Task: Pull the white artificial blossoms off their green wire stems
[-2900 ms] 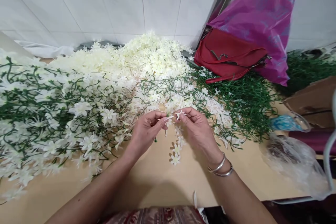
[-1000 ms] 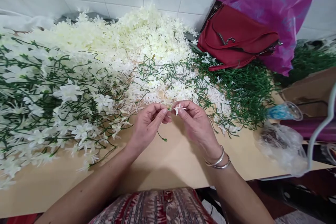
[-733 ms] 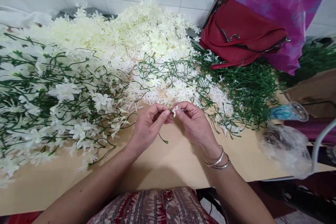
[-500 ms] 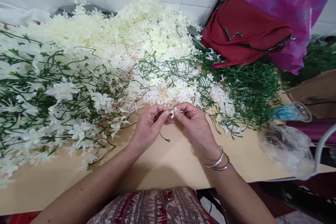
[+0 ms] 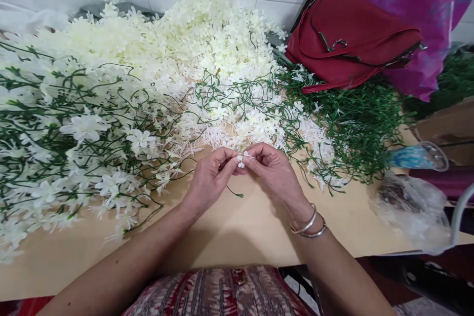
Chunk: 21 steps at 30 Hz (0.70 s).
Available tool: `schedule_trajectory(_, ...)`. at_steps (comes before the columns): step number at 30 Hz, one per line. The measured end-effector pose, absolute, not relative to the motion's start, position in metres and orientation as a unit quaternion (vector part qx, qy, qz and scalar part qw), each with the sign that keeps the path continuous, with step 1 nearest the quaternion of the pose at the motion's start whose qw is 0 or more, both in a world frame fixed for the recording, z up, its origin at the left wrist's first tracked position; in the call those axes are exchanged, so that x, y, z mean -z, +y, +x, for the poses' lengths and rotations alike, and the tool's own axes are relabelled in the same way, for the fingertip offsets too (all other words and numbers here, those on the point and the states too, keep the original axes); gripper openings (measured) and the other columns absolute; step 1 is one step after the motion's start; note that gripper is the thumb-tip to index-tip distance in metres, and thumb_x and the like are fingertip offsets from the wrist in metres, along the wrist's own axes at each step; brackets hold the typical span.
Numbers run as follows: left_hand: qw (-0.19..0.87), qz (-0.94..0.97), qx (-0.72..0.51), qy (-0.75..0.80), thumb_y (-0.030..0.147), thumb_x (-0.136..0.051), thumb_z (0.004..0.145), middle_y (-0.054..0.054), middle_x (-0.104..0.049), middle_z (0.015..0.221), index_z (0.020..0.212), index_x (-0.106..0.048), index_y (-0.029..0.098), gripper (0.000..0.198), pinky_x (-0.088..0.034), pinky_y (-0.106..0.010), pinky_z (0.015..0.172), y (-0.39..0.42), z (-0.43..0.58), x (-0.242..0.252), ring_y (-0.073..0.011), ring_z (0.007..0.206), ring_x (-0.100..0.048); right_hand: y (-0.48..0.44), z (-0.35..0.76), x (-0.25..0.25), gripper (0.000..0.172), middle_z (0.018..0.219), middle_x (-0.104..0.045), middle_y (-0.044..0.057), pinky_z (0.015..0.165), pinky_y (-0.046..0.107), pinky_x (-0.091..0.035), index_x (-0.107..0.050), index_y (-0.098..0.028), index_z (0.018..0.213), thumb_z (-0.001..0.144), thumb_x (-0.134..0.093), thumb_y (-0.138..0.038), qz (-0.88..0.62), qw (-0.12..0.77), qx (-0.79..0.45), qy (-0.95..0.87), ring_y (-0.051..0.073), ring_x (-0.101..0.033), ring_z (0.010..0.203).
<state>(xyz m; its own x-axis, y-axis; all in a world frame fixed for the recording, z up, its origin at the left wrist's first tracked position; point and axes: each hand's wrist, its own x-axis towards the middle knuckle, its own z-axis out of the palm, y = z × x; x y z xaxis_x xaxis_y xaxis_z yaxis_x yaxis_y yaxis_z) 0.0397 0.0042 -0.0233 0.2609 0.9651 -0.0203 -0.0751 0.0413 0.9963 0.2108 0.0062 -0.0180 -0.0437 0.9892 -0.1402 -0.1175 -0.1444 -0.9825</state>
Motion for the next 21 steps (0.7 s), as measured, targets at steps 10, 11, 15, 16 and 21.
schedule_trajectory(10, 0.582, 0.548, -0.435, 0.415, 0.043, -0.067, 0.1, -0.004, -0.078, 0.092, 0.105, -0.068, 0.018, 0.026, -0.062, -0.027, 0.076, 0.0048, 0.0358, 0.0181, -0.017, 0.082, -0.079, 0.0107, 0.2198, 0.0144, 0.034, 0.085, -0.07, -0.001, 0.078, 0.03, -0.049, -0.076, -0.025, 0.078, 0.062, -0.099, -0.045, -0.472, 0.507, -0.614, -0.379, 0.015, -0.06, 0.079)
schedule_trajectory(11, 0.575, 0.553, -0.434, 0.419, 0.043, -0.067, 0.1, -0.004, -0.078, 0.091, 0.102, -0.068, 0.018, 0.025, -0.061, -0.026, 0.075, 0.005, 0.0351, 0.018, -0.017, 0.081, -0.079, 0.0106, 0.2199, 0.0141, 0.033, 0.084, -0.07, -0.001, 0.078, 0.03, -0.048, -0.077, -0.025, 0.079, 0.063, -0.099, -0.044, -0.474, 0.504, -0.613, -0.381, 0.015, -0.059, 0.079)
schedule_trajectory(15, 0.557, 0.571, -0.429, 0.425, 0.041, -0.066, 0.101, -0.003, -0.076, 0.085, 0.096, -0.067, 0.018, 0.023, -0.059, -0.025, 0.072, 0.0056, 0.0341, 0.0173, -0.0172, 0.081, -0.078, 0.0097, 0.22, 0.014, 0.029, 0.084, -0.07, -0.001, 0.077, 0.03, -0.048, -0.077, -0.025, 0.08, 0.066, -0.097, -0.041, -0.474, 0.499, -0.61, -0.393, 0.015, -0.059, 0.079)
schedule_trajectory(16, 0.555, 0.574, -0.427, 0.424, 0.04, -0.066, 0.101, -0.002, -0.076, 0.084, 0.095, -0.067, 0.018, 0.023, -0.059, -0.025, 0.072, 0.0057, 0.0339, 0.0173, -0.0172, 0.081, -0.078, 0.0095, 0.22, 0.014, 0.028, 0.085, -0.071, -0.001, 0.078, 0.03, -0.048, -0.077, -0.024, 0.079, 0.066, -0.097, -0.04, -0.473, 0.498, -0.608, -0.398, 0.015, -0.06, 0.08)
schedule_trajectory(21, 0.567, 0.576, -0.419, 0.413, 0.038, -0.065, 0.101, -0.003, -0.077, 0.086, 0.098, -0.067, 0.018, 0.02, -0.058, -0.025, 0.075, 0.0065, 0.032, 0.021, -0.0165, 0.083, -0.078, 0.0086, 0.2196, 0.0136, 0.028, 0.09, -0.072, 0.001, 0.077, 0.03, -0.049, -0.075, -0.023, 0.076, 0.069, -0.096, -0.039, -0.461, 0.487, -0.61, -0.422, 0.016, -0.062, 0.081)
